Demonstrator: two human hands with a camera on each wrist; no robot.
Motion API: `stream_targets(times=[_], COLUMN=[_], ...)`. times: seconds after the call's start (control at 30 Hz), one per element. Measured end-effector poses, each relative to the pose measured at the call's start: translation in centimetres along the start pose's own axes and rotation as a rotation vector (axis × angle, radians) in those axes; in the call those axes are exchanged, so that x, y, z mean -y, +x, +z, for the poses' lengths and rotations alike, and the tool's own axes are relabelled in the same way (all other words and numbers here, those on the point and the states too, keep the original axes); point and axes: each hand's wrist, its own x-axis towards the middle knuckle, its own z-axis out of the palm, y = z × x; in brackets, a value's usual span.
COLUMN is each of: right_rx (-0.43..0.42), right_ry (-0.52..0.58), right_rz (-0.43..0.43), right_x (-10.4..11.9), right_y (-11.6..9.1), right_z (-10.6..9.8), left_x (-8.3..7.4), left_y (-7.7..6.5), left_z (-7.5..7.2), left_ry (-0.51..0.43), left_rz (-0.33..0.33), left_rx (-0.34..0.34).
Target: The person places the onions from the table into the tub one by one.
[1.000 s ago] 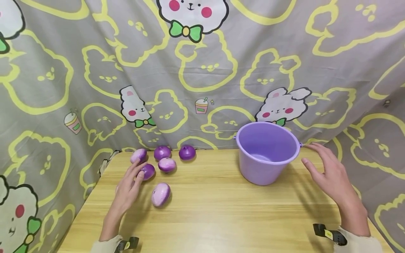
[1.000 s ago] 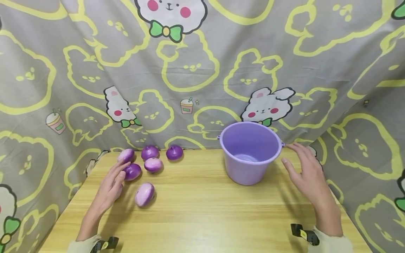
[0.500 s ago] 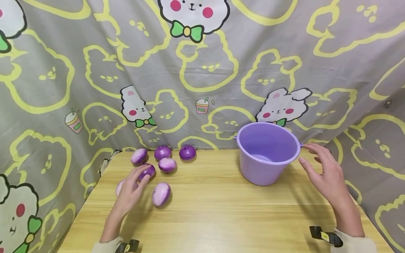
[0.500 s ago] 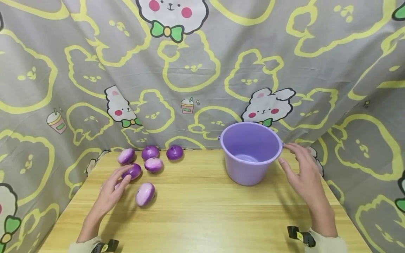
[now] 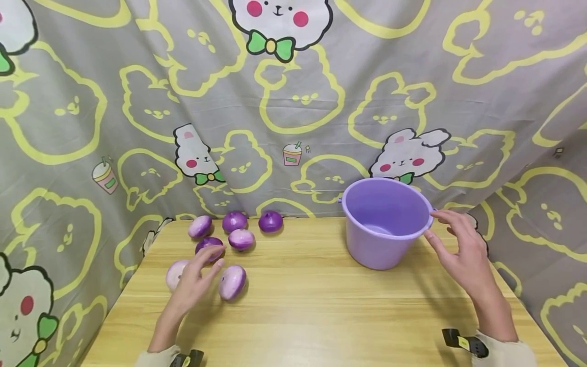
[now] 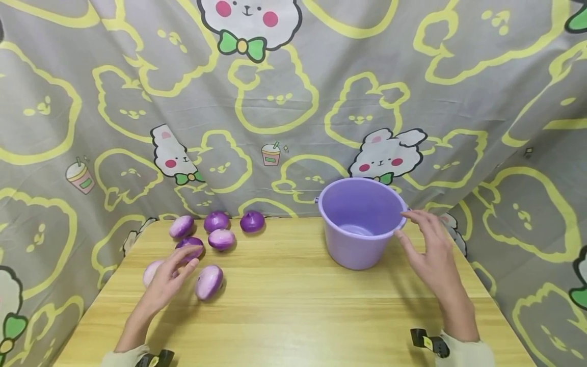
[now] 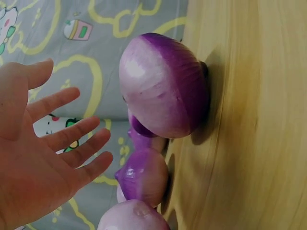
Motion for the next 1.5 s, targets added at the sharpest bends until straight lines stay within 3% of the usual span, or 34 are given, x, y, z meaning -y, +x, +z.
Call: stream_targets(times=[0.63, 0.83, 1.17, 1.5], right_rx=[-0.007, -0.029, -0.001, 0.015], right_ry=[0.020, 0.035, 0.075, 0.117], right_rz=[-0.016, -0.038, 0.036, 0.015], right_x=[0.1, 0.1, 0.2, 0.4], right_y=[-0.4, -0.4, -0.7, -0.8], right_z=[1.4, 1.7, 2.1, 2.5], left_x=[-0.1, 0.1, 0.0, 0.0], left_y=[-0.4, -0.5, -0.1, -0.2], left_z=[0.6, 0.5, 0.3, 0.5], left_ry=[0.046, 0.041, 0.037, 0.008], left_rz=[-0.047, -0.052, -0.043, -0.062], left_rx=[0.067, 0.065, 0.053, 0.062])
